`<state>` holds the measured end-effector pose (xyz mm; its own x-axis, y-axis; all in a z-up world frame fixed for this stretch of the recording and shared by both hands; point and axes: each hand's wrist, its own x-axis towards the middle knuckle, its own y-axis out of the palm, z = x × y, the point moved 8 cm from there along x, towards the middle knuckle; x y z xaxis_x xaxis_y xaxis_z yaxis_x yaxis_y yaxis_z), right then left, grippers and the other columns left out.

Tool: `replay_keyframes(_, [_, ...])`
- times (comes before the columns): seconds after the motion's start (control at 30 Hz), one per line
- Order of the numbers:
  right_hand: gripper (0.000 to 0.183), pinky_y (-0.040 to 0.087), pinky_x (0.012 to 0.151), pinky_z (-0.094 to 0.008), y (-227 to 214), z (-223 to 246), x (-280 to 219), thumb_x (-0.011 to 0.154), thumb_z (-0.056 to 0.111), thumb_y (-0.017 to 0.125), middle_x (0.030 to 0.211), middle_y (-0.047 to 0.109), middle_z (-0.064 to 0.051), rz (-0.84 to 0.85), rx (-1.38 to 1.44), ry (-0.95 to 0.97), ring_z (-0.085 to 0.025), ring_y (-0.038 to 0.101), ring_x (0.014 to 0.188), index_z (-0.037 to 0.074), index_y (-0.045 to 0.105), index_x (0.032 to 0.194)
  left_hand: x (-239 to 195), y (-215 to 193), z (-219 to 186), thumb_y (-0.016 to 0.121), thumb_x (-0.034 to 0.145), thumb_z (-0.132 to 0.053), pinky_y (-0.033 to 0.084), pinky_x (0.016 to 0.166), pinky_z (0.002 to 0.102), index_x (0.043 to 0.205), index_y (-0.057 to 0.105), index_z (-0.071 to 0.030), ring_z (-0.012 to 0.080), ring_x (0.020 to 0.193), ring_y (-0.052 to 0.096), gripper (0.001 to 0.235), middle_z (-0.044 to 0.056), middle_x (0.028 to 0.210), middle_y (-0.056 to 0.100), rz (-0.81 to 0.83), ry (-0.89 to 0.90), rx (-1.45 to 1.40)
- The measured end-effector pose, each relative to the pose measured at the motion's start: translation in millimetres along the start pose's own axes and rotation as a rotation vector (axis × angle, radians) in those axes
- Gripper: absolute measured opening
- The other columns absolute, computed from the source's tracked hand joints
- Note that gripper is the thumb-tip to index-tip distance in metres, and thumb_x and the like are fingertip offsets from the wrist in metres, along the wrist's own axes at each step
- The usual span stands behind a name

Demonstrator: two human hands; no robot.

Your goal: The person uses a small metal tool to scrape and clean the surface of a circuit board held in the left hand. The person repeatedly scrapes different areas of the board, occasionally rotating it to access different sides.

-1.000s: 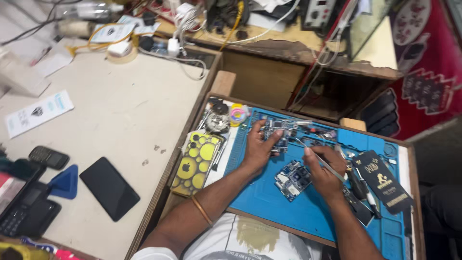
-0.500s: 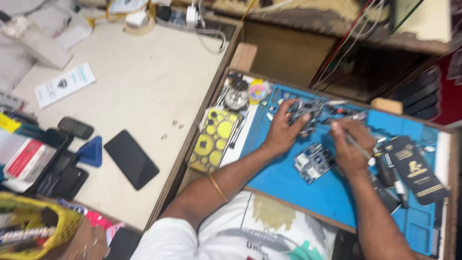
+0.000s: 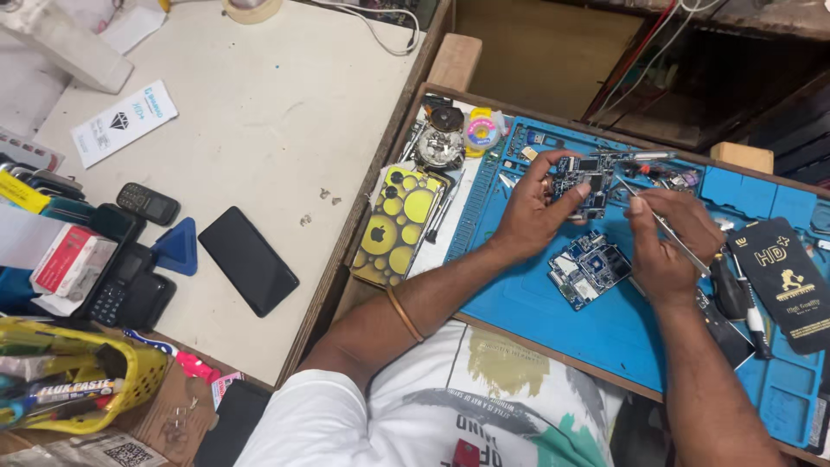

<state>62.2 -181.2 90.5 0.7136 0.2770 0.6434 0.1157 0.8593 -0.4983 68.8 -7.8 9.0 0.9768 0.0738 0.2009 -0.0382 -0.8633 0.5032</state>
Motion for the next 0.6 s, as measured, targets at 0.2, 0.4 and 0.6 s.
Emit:
replay_keyframes(0.2, [0.015,0.054,0.085,-0.032,3.3,6.4,0.8,0.111,0.009,0.074,0.103,0.074,-0.013,0.011,-0.045,-0.032,-0.023,0.072,0.095,-0.001,0.073,0.100,2.1,-0.4,5.8,0.066,0.102,-0.008,0.064,0.068,0.031,0.142,0.044,-0.005,0.0116,0.092,0.067,0.046,0.007,0.109,0.067,-0.049,-0.050,-0.020])
replay_keyframes(0.4, [0.015,0.051,0.095,-0.042,19.1,11.9,-1.6,0.101,0.011,0.074,0.096,0.076,-0.014,0.127,-0.164,-0.033,-0.023,0.073,0.088,0.000,0.074,0.090,3.4,-6.9,-4.4,0.066,0.102,-0.010,0.065,0.068,0.033,0.139,0.045,-0.006,0.0141,0.089,0.071,0.044,0.008,0.110,0.068,-0.099,0.007,-0.050])
replay_keyframes(0.6, [0.019,0.053,0.077,-0.030,15.7,-2.5,-2.4,0.106,0.018,0.071,0.094,0.073,-0.012,0.076,0.019,0.066,-0.019,0.070,0.083,0.001,0.073,0.098,3.5,-8.6,-0.4,0.067,0.101,-0.014,0.064,0.063,0.032,0.136,0.047,-0.006,0.0136,0.083,0.070,0.041,0.008,0.105,0.069,-0.113,-0.049,-0.024])
